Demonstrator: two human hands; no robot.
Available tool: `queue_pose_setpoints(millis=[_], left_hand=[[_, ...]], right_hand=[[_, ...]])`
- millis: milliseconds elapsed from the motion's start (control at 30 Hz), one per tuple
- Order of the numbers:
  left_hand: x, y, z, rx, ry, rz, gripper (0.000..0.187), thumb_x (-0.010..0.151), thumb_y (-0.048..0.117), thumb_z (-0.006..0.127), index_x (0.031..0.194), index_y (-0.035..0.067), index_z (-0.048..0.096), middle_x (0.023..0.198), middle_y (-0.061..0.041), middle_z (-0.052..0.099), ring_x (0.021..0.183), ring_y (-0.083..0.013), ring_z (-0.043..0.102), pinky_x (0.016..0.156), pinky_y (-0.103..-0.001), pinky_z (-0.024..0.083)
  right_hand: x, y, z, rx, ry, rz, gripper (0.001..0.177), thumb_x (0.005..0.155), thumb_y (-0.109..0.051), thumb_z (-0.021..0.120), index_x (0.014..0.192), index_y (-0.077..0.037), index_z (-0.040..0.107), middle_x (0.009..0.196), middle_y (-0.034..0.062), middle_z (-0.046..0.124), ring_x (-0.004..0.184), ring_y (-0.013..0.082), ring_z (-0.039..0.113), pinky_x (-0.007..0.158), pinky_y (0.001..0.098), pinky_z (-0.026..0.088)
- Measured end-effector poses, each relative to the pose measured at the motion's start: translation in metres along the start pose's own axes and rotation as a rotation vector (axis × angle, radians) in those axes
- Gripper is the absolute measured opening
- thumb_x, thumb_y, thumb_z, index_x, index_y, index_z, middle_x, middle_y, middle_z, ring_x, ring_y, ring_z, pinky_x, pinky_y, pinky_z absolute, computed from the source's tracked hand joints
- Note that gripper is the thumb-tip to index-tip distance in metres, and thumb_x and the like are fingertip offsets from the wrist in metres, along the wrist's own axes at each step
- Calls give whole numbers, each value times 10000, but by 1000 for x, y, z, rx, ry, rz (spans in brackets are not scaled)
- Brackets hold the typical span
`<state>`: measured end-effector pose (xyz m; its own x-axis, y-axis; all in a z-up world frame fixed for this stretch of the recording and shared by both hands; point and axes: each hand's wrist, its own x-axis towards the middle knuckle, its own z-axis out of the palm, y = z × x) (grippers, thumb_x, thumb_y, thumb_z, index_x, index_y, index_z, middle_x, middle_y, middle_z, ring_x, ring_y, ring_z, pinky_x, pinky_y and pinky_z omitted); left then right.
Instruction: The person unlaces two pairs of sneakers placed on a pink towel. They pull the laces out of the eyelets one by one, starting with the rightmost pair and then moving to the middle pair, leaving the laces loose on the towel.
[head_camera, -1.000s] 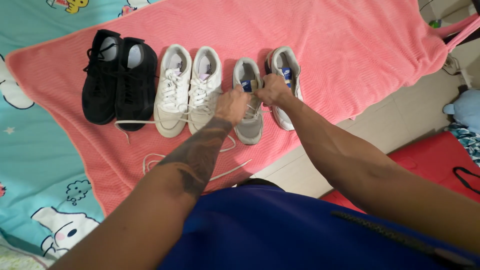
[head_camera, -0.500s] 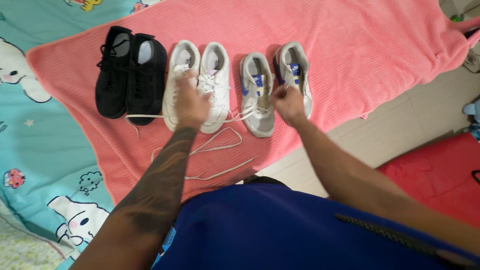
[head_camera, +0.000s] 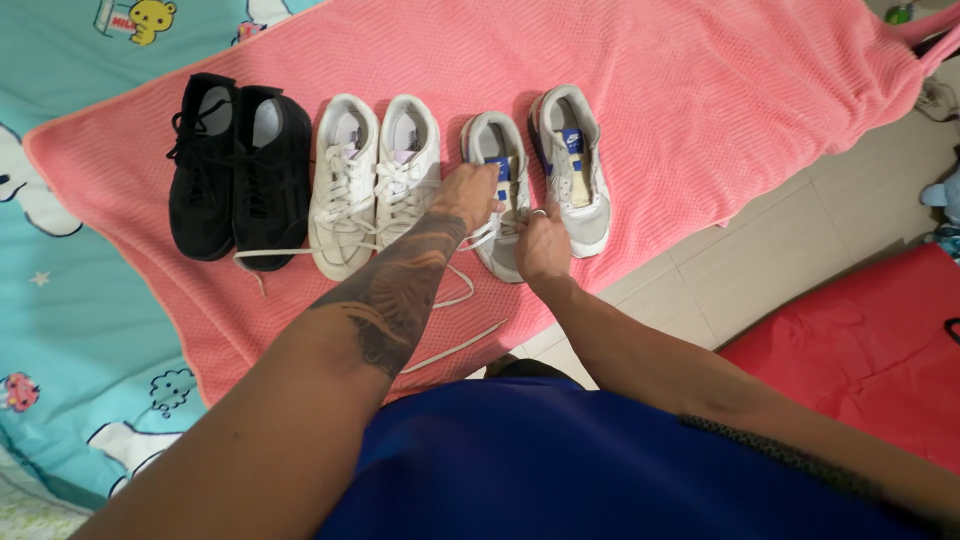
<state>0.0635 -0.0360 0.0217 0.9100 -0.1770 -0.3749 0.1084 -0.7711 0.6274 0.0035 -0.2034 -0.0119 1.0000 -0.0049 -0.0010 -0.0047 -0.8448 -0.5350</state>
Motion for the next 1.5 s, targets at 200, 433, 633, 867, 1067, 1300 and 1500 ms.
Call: queue_pose_setpoints(millis=[200, 433, 633, 867, 1067, 1300, 1500], left_hand=[[2, -5, -18, -75, -58, 100, 305, 826, 234, 824, 1008, 50, 665, 1016, -195, 735, 1024, -356, 726, 909, -438, 550], [-4, -12, -39, 45, -131, 8, 268, 803, 250, 838, 969, 107, 684, 983, -165, 752, 987, -334, 728, 901, -424, 561], [-4, -22, -26, 37, -74, -26, 256, 782, 262, 846, 921, 103, 701, 957, -134, 757, 972, -319, 729, 877, -431, 569], [-3, -64, -31, 128, 74, 128, 158, 789, 152, 792, 903, 76, 712, 935, -175, 746, 948, -370, 726, 854, -464, 574], [2, -32, -14, 191, 213, 108, 190, 866, 128, 694, 1044, 63, 707, 1028, -233, 719, 989, -423, 707, 848, -516, 573], [-10, 21, 7, 96, 173, -175, 404, 870, 276, 710, 1218, 87, 628, 1083, -227, 709, 1045, -416, 687, 889, -522, 549], [20, 5, 29, 46, 248, -344, 254, 901, 270, 681, 1070, 89, 739, 1174, -180, 715, 1100, -377, 690, 913, -491, 564]], right_hand=[[3, 6, 6, -28, 33, -98, 149, 873, -100, 703, 917, 40, 727, 1153, 256, 593, 1006, 434, 664, 881, 485, 545], [-5, -22, -4, 108, -54, -138, 282, 797, -112, 725, 1071, -53, 760, 1195, 198, 586, 917, 395, 674, 808, 492, 544], [7, 28, 38, 22, -9, -252, 119, 857, -65, 676, 940, -49, 760, 1166, 172, 617, 963, 395, 680, 832, 488, 552], [43, 168, -57, 302, 278, 408, 188, 831, -51, 637, 1003, 24, 629, 785, 105, 696, 673, 225, 737, 620, 418, 594], [11, 72, -46, 60, 162, -199, 591, 786, -242, 877, 1229, 26, 591, 1232, 204, 581, 1120, 386, 627, 932, 483, 548], [36, 9, 19, -45, -310, -77, 275, 906, -219, 688, 1111, -38, 726, 1115, 264, 697, 1083, 434, 680, 972, 513, 545], [73, 157, 10, -192, -114, -217, 211, 927, -242, 697, 1009, -64, 775, 1018, 188, 737, 944, 361, 723, 859, 482, 573]])
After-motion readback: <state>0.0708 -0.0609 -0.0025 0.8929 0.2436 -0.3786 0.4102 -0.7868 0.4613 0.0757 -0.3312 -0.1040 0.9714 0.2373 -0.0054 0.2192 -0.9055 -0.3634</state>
